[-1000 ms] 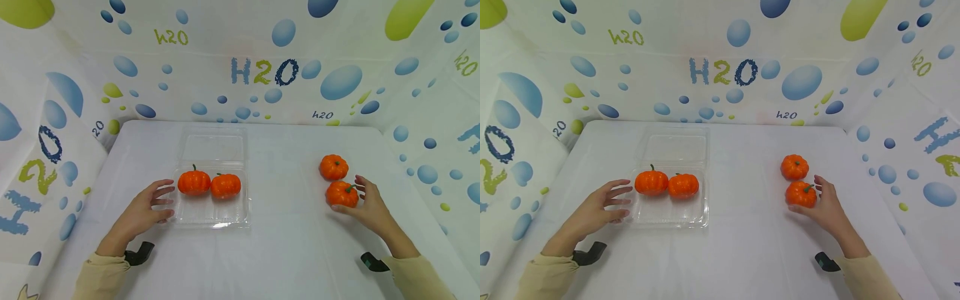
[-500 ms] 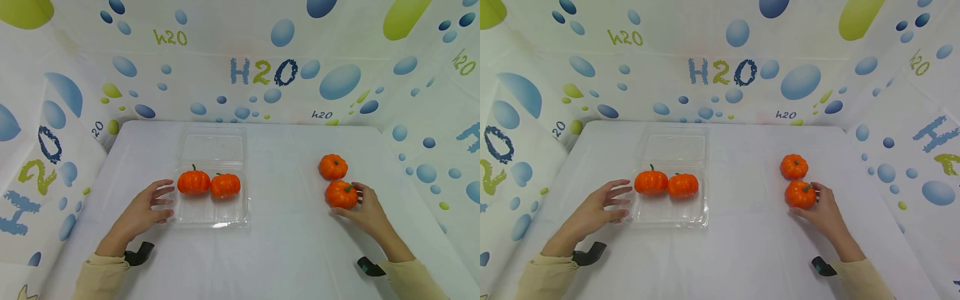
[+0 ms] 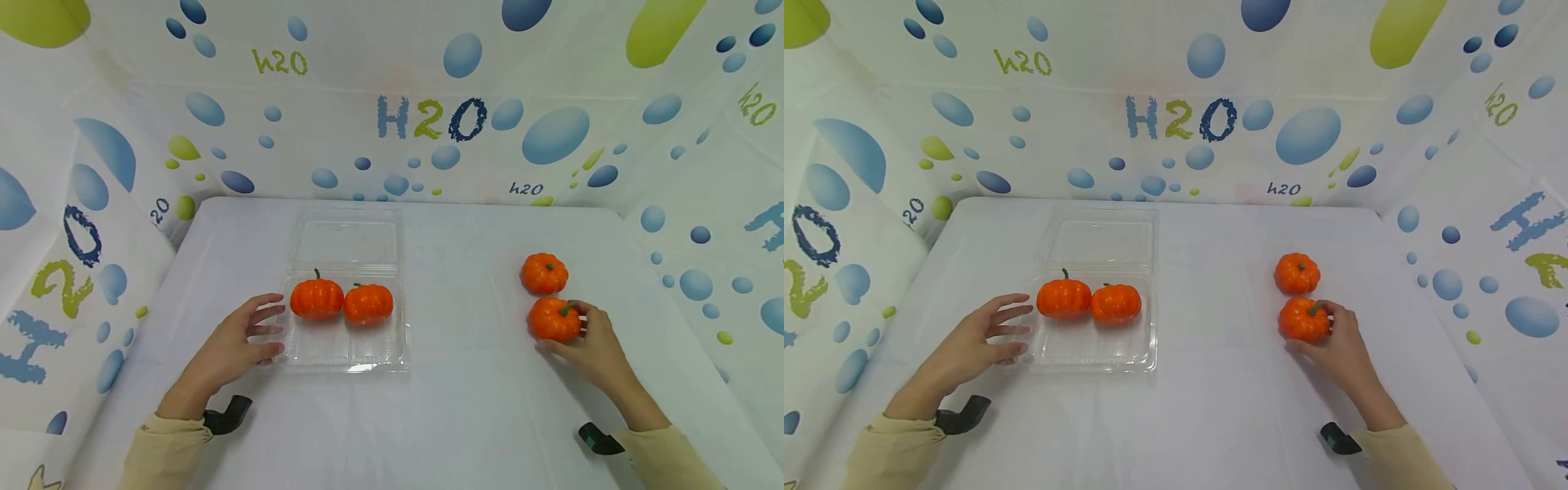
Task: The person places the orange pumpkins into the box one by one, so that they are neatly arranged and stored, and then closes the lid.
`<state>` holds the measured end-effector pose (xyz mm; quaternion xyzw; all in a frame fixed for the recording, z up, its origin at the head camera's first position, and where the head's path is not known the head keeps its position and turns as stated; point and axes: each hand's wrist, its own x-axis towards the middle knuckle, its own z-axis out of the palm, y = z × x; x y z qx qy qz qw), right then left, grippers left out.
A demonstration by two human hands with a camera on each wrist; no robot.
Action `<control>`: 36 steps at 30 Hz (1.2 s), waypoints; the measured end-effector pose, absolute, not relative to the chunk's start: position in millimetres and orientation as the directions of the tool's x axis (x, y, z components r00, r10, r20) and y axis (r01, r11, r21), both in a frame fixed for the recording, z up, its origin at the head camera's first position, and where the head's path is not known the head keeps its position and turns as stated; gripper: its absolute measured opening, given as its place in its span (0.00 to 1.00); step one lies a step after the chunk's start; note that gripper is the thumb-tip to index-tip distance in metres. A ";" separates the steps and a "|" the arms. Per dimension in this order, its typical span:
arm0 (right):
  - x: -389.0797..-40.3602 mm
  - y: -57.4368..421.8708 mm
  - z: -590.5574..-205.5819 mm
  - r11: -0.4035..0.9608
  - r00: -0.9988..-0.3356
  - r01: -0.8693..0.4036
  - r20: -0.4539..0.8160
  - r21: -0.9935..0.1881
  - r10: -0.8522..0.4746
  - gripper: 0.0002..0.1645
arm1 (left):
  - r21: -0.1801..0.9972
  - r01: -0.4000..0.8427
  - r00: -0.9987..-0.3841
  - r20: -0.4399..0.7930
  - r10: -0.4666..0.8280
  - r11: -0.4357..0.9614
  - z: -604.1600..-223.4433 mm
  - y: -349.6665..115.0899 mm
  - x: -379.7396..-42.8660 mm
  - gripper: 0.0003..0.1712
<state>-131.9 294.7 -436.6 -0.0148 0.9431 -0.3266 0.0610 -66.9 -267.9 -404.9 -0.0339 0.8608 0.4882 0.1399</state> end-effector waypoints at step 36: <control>-129.0 180.0 -390.8 0.192 -0.799 -0.038 -0.085 -0.981 -0.595 0.31 | 0.835 -0.193 -0.959 -0.272 0.081 0.516 -399.9 -266.3 -65.9 0.47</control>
